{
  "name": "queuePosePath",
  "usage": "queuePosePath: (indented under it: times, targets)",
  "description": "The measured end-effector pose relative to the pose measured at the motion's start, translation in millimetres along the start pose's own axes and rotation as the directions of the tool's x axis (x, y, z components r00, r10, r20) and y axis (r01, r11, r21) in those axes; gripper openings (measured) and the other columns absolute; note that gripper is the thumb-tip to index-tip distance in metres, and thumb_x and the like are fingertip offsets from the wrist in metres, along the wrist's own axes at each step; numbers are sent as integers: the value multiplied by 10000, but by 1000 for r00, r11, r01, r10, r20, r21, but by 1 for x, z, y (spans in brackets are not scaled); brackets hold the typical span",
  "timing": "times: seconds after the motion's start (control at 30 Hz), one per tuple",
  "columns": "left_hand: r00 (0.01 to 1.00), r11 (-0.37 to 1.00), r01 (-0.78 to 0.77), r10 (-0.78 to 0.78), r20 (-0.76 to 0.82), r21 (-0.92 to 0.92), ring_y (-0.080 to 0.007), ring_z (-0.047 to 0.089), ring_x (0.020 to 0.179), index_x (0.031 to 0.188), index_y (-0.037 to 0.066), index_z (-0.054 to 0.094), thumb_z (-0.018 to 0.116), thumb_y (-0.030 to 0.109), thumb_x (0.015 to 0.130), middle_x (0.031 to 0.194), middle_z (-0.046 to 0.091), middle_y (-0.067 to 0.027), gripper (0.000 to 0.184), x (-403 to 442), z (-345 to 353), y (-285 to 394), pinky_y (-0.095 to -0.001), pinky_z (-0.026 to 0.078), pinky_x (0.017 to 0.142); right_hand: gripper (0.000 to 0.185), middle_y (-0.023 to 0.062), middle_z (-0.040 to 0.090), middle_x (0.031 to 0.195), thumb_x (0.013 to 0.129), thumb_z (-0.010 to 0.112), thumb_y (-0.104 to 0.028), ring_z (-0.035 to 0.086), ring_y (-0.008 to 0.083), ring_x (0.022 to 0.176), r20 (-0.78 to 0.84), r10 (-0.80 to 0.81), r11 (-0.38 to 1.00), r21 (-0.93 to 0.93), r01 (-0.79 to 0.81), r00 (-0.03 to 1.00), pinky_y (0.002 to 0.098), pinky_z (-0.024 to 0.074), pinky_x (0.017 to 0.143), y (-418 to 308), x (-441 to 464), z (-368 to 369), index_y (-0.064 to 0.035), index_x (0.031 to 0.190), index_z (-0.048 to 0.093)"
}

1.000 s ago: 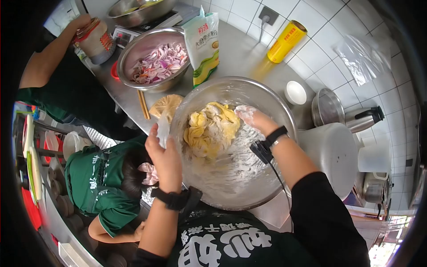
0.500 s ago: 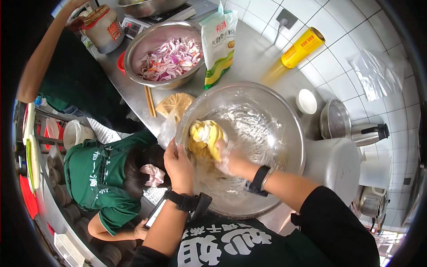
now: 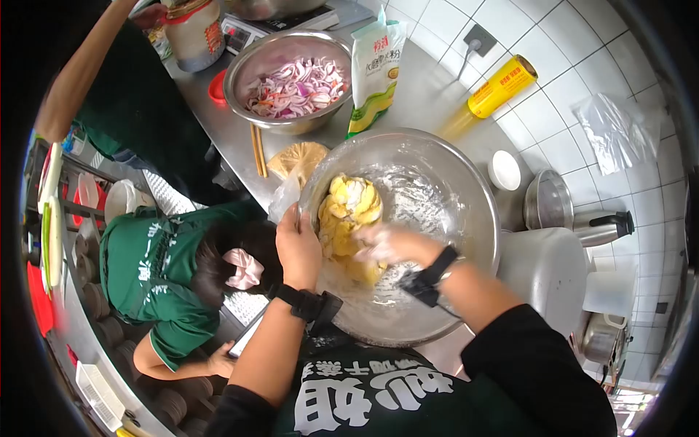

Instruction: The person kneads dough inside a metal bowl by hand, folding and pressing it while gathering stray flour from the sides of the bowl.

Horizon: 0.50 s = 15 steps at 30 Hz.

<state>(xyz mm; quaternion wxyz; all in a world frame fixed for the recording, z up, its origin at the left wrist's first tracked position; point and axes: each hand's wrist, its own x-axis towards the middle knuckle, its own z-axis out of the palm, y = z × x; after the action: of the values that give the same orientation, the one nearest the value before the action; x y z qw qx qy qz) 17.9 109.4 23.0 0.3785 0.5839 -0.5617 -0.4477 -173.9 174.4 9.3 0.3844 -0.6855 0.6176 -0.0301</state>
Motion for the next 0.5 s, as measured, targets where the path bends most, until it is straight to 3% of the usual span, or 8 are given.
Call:
queuePosePath:
  times: [0.03, 0.07, 0.1, 0.13, 0.2, 0.27, 0.37, 0.5]
  targets:
    - [1000, 999, -20, 20, -9, 25, -343, 609, 953, 1142, -78, 551, 511, 107, 902, 1017, 614, -257, 306, -1, 1, -2, -364, 466, 832, 550, 154, 623, 1085, 804, 637, -253, 603, 250, 870, 88, -6, 939, 343, -24, 996, 315, 496, 815, 32, 4, -16, -93, 1306, 478]
    - [999, 998, -40, 41, -18, 55, -351, 606, 952, 1144, -75, 551, 512, 111, 901, 1017, 612, -259, 309, -1, 1, -4, -369, 465, 833, 379, 135, 605, 1163, 827, 556, -161, 592, 286, 993, 54, 188, 973, 129, -194, 981, 320, 463, 874, 30, 14, -47, -76, 1197, 572]
    - [998, 994, -63, 65, -22, 91, -360, 602, 952, 1146, -73, 551, 514, 114, 900, 1016, 611, -262, 311, -1, 1, -7, -375, 464, 835, 350, 135, 618, 1131, 845, 571, -199, 589, 257, 977, -133, 18, 906, -416, -72, 991, 296, 451, 871, 49, 24, -56, -80, 1173, 597]
    - [997, 993, -72, 75, -27, 94, -366, 600, 947, 1143, -68, 554, 516, 114, 899, 1020, 608, -264, 307, 0, 2, -11, -378, 464, 833, 327, 135, 631, 1100, 862, 585, -236, 586, 228, 961, -200, -230, 540, -840, -46, 952, 273, 440, 868, 72, 37, -54, -85, 1150, 623]
    - [994, 990, -95, 99, -36, 100, -378, 594, 938, 1136, -59, 561, 520, 114, 895, 1026, 601, -268, 299, 2, 5, -19, -384, 463, 829, 363, 147, 634, 1080, 902, 534, -325, 581, 231, 992, -427, -210, 976, -44, 212, 880, 284, 429, 886, 105, 86, -18, -72, 1149, 615]
    - [995, 988, -88, 94, -45, 125, -375, 594, 927, 1122, -50, 572, 530, 98, 887, 1026, 599, -266, 281, 1, 4, -11, -379, 465, 823, 451, 159, 632, 1074, 924, 475, -423, 576, 237, 1018, -385, -19, 897, 400, 185, 923, 303, 424, 895, 81, 104, -11, -60, 1163, 597]
    - [999, 998, -14, 16, -45, 56, -356, 601, 929, 1118, -57, 572, 539, 87, 883, 1028, 600, -260, 277, -1, -4, 4, -370, 466, 822, 635, 162, 637, 1028, 911, 359, -599, 575, 261, 1020, 84, 205, 922, 319, -222, 975, 356, 427, 884, 7, 86, -38, -83, 1237, 529]
    - [999, 997, 30, -29, 16, -76, -329, 612, 920, 1116, -63, 570, 539, 82, 886, 1028, 603, -249, 274, 4, -3, -1, -358, 470, 816, 497, 136, 575, 1061, 845, 512, -534, 509, 337, 1067, 77, -26, 945, -323, 49, 997, 446, 442, 841, -42, -6, -37, -189, 1203, 542]
